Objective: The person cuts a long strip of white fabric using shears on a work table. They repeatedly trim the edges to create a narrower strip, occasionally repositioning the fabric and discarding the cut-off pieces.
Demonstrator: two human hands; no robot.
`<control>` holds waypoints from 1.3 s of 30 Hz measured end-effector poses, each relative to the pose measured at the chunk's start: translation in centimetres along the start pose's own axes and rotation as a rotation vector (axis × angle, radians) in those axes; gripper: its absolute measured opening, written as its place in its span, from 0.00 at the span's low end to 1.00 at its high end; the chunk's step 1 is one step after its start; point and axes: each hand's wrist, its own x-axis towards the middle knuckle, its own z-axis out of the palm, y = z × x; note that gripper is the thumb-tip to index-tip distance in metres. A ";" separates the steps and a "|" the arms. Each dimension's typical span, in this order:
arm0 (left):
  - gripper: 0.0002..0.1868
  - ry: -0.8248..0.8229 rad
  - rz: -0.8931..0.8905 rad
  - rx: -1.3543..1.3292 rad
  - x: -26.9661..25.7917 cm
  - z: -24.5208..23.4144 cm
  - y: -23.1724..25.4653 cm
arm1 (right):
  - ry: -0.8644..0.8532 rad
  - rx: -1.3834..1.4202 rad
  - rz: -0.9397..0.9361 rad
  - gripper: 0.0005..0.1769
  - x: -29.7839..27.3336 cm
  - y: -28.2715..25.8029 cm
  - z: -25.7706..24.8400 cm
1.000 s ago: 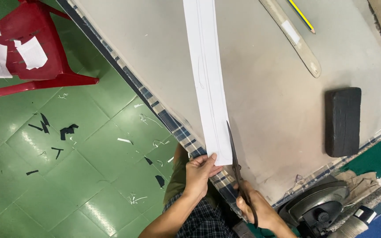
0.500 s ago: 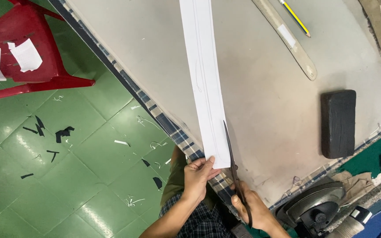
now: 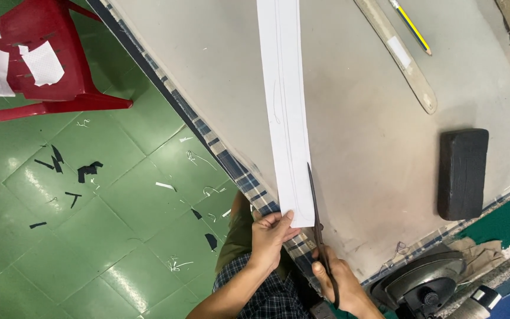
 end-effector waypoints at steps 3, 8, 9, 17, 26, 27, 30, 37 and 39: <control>0.11 0.007 -0.003 -0.016 0.2 -0.1 -0.2 | 0.034 -0.027 -0.095 0.32 0.2 0.8 0.0; 0.09 -0.012 -0.021 0.004 0.5 -0.6 -0.4 | -0.120 0.132 -0.001 0.42 0.5 0.6 -1.6; 0.08 -0.005 -0.027 0.019 0.7 -0.8 -0.7 | -0.166 0.025 -0.055 0.45 0.7 0.5 -2.1; 0.14 -0.187 -0.199 0.360 -0.6 -1.1 4.3 | -0.088 0.034 -0.116 0.61 2.5 -6.3 -2.8; 0.24 -0.046 1.418 1.738 6.8 4.2 17.7 | -0.071 0.131 -0.150 0.54 2.5 -6.8 -2.5; 0.36 -0.101 1.384 1.926 8.7 4.8 18.5 | -0.075 0.141 -0.139 0.54 2.6 -6.6 -2.5; 0.39 -0.114 1.273 2.090 12.0 5.2 18.7 | -0.080 0.198 -0.164 0.53 2.6 -6.6 -2.4; 0.42 -0.142 1.213 2.104 11.8 5.6 19.5 | -0.082 0.122 -0.160 0.50 2.7 -6.1 -2.4; 0.41 -0.141 1.249 2.067 11.6 5.6 19.5 | -0.063 0.092 -0.111 0.46 2.5 -6.4 -2.3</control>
